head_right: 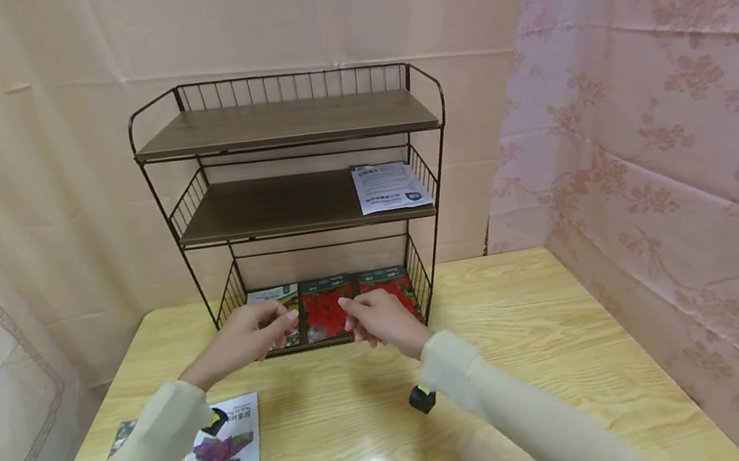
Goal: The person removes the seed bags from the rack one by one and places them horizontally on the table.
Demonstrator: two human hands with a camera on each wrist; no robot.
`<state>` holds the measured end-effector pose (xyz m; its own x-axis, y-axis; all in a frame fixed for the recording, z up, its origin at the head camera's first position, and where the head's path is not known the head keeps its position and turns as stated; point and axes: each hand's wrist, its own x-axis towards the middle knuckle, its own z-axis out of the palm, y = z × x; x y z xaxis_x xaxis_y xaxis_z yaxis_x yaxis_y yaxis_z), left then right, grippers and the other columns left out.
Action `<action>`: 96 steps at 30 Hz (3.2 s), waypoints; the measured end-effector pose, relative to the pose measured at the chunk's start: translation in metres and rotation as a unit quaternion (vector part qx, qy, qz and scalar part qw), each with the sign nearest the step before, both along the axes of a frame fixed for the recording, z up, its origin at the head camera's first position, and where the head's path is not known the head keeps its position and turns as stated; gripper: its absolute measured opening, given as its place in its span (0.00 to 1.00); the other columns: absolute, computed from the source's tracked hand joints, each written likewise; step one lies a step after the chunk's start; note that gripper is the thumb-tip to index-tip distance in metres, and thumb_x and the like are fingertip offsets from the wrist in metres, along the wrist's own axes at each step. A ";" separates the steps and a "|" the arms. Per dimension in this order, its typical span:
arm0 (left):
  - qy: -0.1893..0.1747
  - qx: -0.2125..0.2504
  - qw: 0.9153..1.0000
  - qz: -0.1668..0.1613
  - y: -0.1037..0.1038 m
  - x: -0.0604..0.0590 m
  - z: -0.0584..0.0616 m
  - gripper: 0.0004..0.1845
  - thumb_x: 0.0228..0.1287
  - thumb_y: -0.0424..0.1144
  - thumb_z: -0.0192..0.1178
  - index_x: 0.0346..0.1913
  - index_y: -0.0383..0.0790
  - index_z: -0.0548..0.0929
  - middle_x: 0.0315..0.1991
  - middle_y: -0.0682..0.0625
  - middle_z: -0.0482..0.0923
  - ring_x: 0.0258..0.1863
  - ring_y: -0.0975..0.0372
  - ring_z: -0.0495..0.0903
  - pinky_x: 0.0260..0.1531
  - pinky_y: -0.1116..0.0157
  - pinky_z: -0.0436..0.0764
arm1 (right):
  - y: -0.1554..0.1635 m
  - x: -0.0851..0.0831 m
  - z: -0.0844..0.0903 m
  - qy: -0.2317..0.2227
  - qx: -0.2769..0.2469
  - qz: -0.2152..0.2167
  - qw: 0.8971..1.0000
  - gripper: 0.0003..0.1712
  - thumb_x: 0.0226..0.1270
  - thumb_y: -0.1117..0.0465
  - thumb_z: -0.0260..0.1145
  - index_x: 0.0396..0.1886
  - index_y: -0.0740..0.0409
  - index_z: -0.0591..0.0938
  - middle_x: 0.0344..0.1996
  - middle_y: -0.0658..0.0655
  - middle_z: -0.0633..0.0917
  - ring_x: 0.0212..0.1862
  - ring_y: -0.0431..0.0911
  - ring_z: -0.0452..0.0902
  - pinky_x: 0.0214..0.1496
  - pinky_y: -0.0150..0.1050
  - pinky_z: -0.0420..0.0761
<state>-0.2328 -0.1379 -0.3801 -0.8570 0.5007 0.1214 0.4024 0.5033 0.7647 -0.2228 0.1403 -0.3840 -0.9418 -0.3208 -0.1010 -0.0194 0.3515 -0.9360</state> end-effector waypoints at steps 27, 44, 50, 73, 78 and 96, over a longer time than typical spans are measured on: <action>-0.003 0.112 0.993 -0.034 0.060 -0.028 0.031 0.17 0.78 0.59 0.54 0.49 0.54 0.85 0.33 0.43 0.82 0.20 0.45 0.72 0.19 0.59 0.75 | 0.047 -0.015 0.033 0.030 0.008 -0.072 0.997 0.30 0.79 0.36 0.56 0.33 0.59 0.82 0.22 0.54 0.80 0.20 0.45 0.67 0.22 0.38 0.70; -0.054 0.174 0.982 -0.042 0.088 -0.040 0.037 0.19 0.78 0.57 0.55 0.47 0.47 0.87 0.33 0.41 0.82 0.18 0.56 0.70 0.21 0.61 0.73 | 0.071 -0.023 0.048 0.062 -0.013 -0.095 0.994 0.31 0.79 0.37 0.57 0.35 0.62 0.81 0.24 0.58 0.79 0.19 0.41 0.65 0.20 0.34 0.65; -0.062 0.171 0.982 -0.054 0.099 -0.040 0.044 0.19 0.78 0.57 0.55 0.47 0.46 0.87 0.32 0.41 0.83 0.18 0.55 0.70 0.22 0.61 0.74 | 0.076 -0.026 0.053 0.075 -0.030 -0.102 0.992 0.26 0.82 0.46 0.56 0.40 0.67 0.79 0.24 0.57 0.79 0.18 0.40 0.65 0.20 0.34 0.64; -0.042 0.185 0.980 -0.062 0.131 -0.058 0.062 0.26 0.79 0.60 0.50 0.43 0.42 0.88 0.29 0.42 0.83 0.20 0.48 0.71 0.23 0.60 0.75 | 0.095 -0.042 0.073 0.026 -0.116 -0.158 0.980 0.32 0.78 0.37 0.56 0.42 0.65 0.78 0.21 0.49 0.77 0.18 0.39 0.65 0.21 0.32 0.65; -0.074 0.196 0.977 -0.044 0.135 -0.062 0.062 0.31 0.79 0.62 0.49 0.45 0.37 0.87 0.29 0.44 0.83 0.18 0.58 0.70 0.24 0.61 0.75 | 0.096 -0.043 0.076 0.017 -0.143 -0.178 0.974 0.32 0.78 0.34 0.55 0.36 0.61 0.80 0.19 0.48 0.77 0.17 0.38 0.66 0.20 0.32 0.66; -0.100 0.227 0.969 -0.012 0.140 -0.062 0.061 0.31 0.79 0.62 0.48 0.39 0.38 0.88 0.25 0.46 0.82 0.16 0.62 0.69 0.18 0.67 0.71 | 0.088 -0.048 0.086 -0.050 -0.174 -0.212 0.960 0.36 0.76 0.29 0.50 0.30 0.55 0.82 0.17 0.46 0.78 0.17 0.38 0.67 0.23 0.33 0.66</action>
<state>-0.2947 0.0019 -0.3187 -0.8754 0.4540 0.1661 0.2301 0.0892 0.9691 -0.2703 0.2286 -0.2978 -0.9862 0.0585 -0.1546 0.1533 -0.0260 -0.9878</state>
